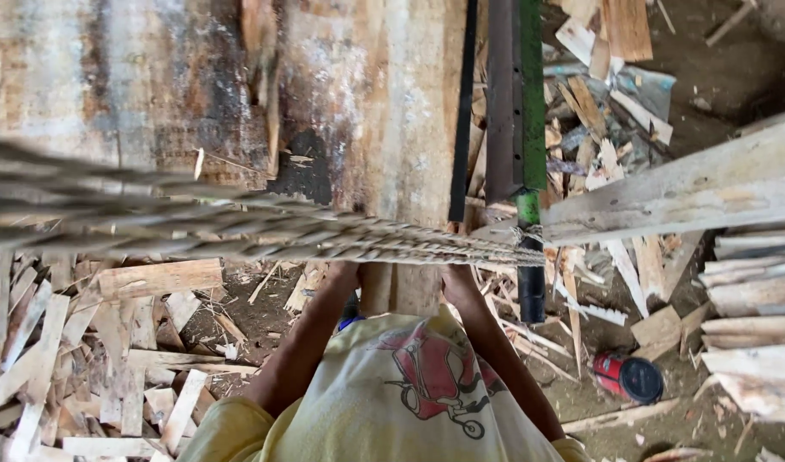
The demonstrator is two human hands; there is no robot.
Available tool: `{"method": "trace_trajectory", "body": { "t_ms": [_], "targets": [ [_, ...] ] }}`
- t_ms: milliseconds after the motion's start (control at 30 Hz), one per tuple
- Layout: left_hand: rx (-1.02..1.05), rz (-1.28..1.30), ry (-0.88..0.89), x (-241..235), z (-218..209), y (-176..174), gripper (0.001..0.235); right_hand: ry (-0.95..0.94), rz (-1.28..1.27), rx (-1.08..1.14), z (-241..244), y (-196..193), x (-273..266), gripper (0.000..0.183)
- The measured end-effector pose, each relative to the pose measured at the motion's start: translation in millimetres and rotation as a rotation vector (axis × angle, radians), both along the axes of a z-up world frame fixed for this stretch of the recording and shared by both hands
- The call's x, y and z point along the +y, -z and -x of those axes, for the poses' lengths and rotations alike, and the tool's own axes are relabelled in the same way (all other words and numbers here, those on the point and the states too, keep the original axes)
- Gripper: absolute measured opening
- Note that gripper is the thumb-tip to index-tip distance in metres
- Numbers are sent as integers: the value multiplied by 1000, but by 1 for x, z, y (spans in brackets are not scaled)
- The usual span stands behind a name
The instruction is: The person is manually cutting thin wood veneer sheets using a large lever-operated blade.
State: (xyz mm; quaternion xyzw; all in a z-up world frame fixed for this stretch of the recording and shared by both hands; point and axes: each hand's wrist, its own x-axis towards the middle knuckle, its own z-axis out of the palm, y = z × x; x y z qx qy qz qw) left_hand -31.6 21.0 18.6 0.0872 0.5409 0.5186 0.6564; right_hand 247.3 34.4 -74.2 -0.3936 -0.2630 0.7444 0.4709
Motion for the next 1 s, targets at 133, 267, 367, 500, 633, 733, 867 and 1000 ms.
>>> {"method": "trace_trajectory", "body": {
  "t_ms": [133,267,367,500,633,733,867,1000],
  "targets": [
    [-77,-7,-73,5,0,-3,49,88,-179,-215,23,-46,31,47],
    [-67,88,-96,16,-12,-21,45,-35,-22,-639,62,-180,41,66],
    [-243,128,-137,28,-28,-56,39,-233,105,-963,77,-261,47,59],
    [-544,-15,-79,31,-44,-133,37,-250,83,-1129,76,-310,58,72],
    [-606,-90,-44,33,-52,-155,35,-224,-229,-1035,94,-379,41,63],
    [-780,-297,110,32,-56,-169,32,-252,-270,-1283,117,-445,22,55],
    [-599,-351,377,30,-43,-164,40,-453,-469,-1561,148,-473,19,47],
    [136,-205,447,28,7,-105,58,-481,-915,-1360,180,-406,28,37]
  ]
}}
